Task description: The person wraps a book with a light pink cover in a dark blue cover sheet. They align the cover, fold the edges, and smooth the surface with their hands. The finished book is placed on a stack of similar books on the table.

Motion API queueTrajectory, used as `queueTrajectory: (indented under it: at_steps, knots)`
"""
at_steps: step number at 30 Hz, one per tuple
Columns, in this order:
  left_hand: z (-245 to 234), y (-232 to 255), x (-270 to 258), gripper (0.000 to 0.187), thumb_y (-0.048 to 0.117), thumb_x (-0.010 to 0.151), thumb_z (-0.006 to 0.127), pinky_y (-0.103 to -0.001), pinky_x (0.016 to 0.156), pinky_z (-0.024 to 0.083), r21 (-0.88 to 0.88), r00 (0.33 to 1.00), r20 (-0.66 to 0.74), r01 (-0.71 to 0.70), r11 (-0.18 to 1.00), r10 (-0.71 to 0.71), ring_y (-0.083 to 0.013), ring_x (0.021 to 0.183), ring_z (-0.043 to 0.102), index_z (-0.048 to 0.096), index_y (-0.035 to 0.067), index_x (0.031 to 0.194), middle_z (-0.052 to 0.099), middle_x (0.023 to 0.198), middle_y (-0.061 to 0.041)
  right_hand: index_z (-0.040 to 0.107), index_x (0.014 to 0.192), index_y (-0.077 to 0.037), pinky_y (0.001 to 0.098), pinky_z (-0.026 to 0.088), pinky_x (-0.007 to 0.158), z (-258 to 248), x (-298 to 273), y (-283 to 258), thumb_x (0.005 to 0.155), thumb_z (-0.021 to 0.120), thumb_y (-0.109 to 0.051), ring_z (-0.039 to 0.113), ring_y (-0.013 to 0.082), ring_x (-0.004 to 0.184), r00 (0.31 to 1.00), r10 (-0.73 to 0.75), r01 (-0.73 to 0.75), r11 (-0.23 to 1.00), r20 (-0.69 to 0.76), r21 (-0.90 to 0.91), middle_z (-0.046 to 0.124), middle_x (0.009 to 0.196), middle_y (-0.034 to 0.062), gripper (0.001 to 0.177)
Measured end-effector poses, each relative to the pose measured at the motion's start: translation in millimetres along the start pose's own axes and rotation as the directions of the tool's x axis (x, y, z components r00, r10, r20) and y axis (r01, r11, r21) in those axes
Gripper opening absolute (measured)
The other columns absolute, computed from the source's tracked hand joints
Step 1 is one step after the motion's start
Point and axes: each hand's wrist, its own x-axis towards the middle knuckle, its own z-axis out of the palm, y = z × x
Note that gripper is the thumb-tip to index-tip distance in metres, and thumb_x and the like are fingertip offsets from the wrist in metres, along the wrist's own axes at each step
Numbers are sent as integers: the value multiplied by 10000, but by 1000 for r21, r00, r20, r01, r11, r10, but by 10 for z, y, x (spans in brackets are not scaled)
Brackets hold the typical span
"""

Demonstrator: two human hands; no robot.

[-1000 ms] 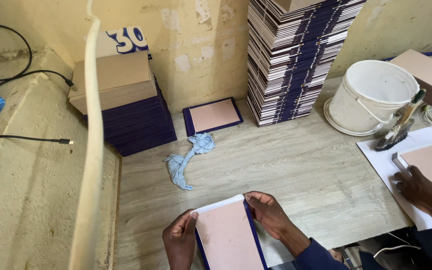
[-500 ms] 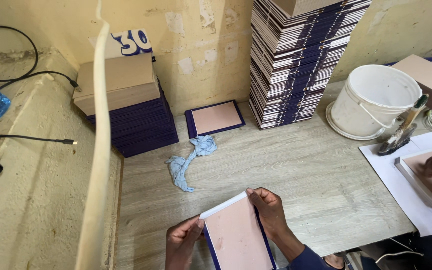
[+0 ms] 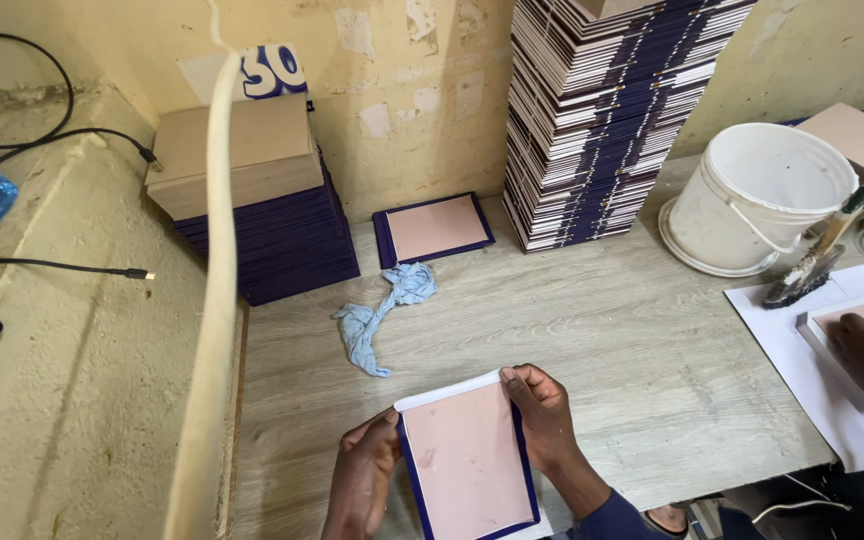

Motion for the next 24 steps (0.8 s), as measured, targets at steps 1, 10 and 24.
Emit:
queueTrajectory:
  at_steps: [1,10,24]
  knots:
    - [66,74,-15,171,139,906,824,-417,763,510,-1,1000,-1,1,1000,-1,-200,675,621,732,80,774,663,688,-43,651,773,-114,286,418,670,-38,15,17,1041,740,-195,514,98,708,1000,2,-2,1000,0,-1,571,743,-37,294]
    - [269,303,-199,560,343,903,769,-408,1191,469,331,992,45,98,938,-120,-150,667,584,832,85,1396,328,531,67,737,876,-54,314,464,744,-149,178,-41,953,829,-225,615,147,814,994,93,-96,994,49,51,689,857,18,209]
    - [152,-18,26,223,177,1012,744,-356,814,505,21,996,78,-38,999,36,-154,731,630,779,18,859,652,718,-17,698,839,-93,272,453,734,-144,146,79,991,797,-201,609,101,784,993,121,-121,982,5,143,678,824,-17,211]
